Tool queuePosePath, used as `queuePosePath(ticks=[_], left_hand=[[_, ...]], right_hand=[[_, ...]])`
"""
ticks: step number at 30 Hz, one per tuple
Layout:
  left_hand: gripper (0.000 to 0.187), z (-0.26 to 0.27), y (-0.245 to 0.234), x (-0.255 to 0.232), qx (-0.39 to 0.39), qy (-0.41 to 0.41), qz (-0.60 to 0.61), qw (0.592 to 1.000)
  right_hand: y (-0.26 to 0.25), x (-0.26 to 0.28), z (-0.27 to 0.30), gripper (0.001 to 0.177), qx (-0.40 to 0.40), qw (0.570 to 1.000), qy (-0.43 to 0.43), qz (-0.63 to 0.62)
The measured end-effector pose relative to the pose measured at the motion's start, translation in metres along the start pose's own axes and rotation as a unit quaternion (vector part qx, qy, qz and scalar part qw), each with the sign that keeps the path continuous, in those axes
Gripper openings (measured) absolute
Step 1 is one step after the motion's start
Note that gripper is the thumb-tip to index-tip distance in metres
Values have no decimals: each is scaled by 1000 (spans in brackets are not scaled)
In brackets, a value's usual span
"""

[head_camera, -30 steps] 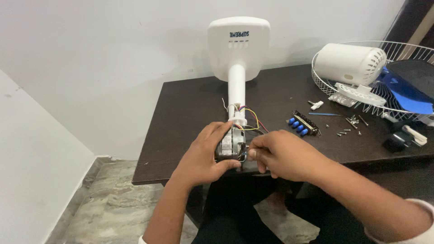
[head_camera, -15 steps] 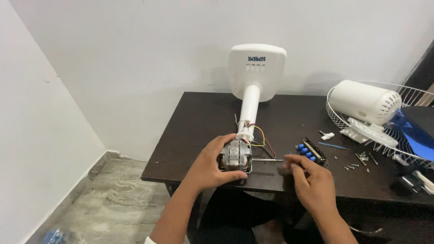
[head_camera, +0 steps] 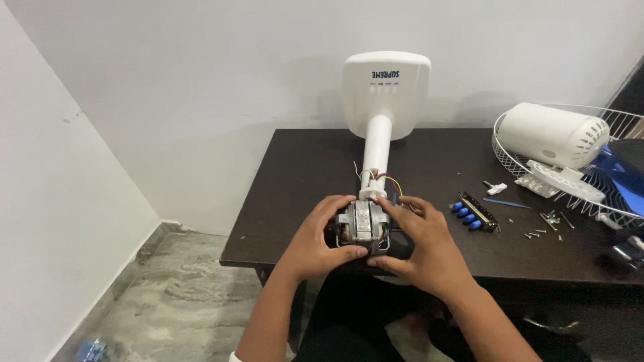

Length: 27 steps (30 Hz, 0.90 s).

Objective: The person is repairing an electric fan motor. They use a screwdriver to adjust internal components and wires while holding the motor assembly. The fan housing and blades are disassembled on the table.

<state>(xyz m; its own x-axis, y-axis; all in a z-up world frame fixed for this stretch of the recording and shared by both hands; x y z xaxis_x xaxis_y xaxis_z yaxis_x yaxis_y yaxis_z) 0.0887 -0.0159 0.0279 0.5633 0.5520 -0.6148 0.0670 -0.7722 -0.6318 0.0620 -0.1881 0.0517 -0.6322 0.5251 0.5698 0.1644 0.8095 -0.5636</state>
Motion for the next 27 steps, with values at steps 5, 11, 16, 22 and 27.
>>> queuePosePath(ticks=[5,11,16,22,27], left_hand=[[96,-3,-1,1,-1,-1,-8,1000],[96,-1,1,-15,-13,27,-21,999],[97,4,4,-19,-9,-6,-65,998],[98,5,-3,-25,-13,25,-71,997],[98,-2,-4,-22,10,45,-33,998]], right_hand=[[7,-12,2,95,19,999,40,15],[6,-20,1,89,34,998,57,-9],[9,-27,1,94,60,995,74,1],[9,-17,2,91,54,998,33,12],[12,-30,5,94,64,991,117,-10]])
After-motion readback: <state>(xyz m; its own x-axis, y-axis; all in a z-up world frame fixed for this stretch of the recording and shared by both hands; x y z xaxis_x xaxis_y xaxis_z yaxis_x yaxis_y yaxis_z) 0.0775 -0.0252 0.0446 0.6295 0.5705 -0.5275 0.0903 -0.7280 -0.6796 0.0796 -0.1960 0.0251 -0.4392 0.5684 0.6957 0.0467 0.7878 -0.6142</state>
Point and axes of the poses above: each hand's wrist, its own z-axis away from the middle knuckle, its own y-axis out of the palm, x = y × z, the point moved 10 cm from there along -z, towards the middle knuckle, and after that the axes turned 14 degrees about -z, right-handed, at the moved point
